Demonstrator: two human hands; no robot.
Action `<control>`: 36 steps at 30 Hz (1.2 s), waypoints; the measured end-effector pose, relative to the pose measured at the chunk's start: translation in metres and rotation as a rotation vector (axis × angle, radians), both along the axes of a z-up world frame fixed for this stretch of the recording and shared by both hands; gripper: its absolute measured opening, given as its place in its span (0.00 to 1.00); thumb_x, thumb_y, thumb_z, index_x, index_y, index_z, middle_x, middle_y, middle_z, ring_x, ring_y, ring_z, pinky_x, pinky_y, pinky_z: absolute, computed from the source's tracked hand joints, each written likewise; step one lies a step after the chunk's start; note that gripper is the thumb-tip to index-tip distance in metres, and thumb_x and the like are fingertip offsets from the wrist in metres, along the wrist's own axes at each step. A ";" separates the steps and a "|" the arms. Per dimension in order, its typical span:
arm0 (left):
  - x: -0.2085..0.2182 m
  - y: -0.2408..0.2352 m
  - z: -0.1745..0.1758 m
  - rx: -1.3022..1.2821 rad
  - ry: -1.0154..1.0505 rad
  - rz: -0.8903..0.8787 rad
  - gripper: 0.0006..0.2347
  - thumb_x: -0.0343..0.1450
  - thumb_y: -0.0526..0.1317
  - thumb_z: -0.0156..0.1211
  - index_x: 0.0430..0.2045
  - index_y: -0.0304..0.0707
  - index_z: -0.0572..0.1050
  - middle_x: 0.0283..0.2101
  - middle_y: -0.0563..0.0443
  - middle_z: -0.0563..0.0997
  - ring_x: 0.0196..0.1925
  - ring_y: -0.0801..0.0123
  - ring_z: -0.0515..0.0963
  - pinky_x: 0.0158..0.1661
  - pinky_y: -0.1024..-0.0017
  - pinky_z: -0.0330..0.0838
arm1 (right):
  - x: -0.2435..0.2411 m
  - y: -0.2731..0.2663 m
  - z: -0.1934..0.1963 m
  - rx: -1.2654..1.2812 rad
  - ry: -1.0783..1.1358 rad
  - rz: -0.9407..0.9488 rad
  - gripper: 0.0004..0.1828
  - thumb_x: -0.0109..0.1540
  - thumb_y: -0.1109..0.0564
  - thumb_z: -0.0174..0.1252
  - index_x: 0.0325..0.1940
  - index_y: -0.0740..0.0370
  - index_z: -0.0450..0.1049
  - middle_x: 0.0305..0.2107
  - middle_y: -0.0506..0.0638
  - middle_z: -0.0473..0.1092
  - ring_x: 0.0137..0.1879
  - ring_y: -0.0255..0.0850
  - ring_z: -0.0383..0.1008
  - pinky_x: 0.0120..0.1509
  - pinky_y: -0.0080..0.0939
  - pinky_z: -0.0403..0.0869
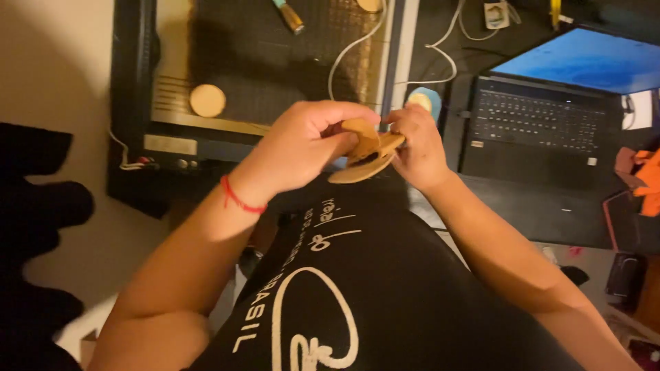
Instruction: The person opens a laptop, then picks up a knife and a wooden object from a cluttered desk. They place the knife on a mat and proceed to manipulate the wooden object, attaching a circular wooden piece to it.
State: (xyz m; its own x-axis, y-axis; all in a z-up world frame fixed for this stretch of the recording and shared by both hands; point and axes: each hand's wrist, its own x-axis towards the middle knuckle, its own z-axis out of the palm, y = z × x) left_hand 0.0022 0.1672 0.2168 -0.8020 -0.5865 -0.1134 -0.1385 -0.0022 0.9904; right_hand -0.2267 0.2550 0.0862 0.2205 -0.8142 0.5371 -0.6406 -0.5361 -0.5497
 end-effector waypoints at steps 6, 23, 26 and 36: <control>0.036 -0.082 -0.045 0.056 -0.076 -0.261 0.18 0.66 0.28 0.56 0.51 0.34 0.76 0.35 0.45 0.82 0.36 0.69 0.78 0.43 0.69 0.76 | 0.029 0.000 -0.040 -0.031 0.275 -0.060 0.22 0.60 0.70 0.54 0.60 0.65 0.72 0.42 0.59 0.73 0.43 0.56 0.75 0.45 0.54 0.74; -0.016 -0.039 -0.082 0.659 0.397 0.458 0.16 0.68 0.26 0.60 0.49 0.36 0.68 0.37 0.52 0.71 0.34 0.75 0.77 0.34 0.78 0.83 | 0.077 -0.037 0.007 0.357 -0.556 -0.331 0.50 0.61 0.62 0.68 0.76 0.69 0.40 0.63 0.70 0.57 0.70 0.62 0.58 0.73 0.66 0.60; -0.013 -0.032 -0.097 0.690 0.373 0.405 0.14 0.68 0.30 0.64 0.46 0.33 0.69 0.35 0.53 0.71 0.34 0.74 0.80 0.35 0.76 0.84 | 0.084 -0.030 -0.010 0.500 -0.687 -0.346 0.32 0.63 0.60 0.62 0.67 0.69 0.56 0.54 0.61 0.67 0.59 0.48 0.67 0.66 0.57 0.67; 0.013 -0.082 -0.060 -0.116 -0.207 0.151 0.16 0.60 0.49 0.71 0.38 0.52 0.75 0.28 0.54 0.80 0.28 0.68 0.82 0.30 0.71 0.79 | 0.089 -0.066 0.061 0.608 -0.893 -0.147 0.18 0.65 0.58 0.43 0.19 0.56 0.65 0.16 0.42 0.53 0.23 0.32 0.51 0.28 0.32 0.56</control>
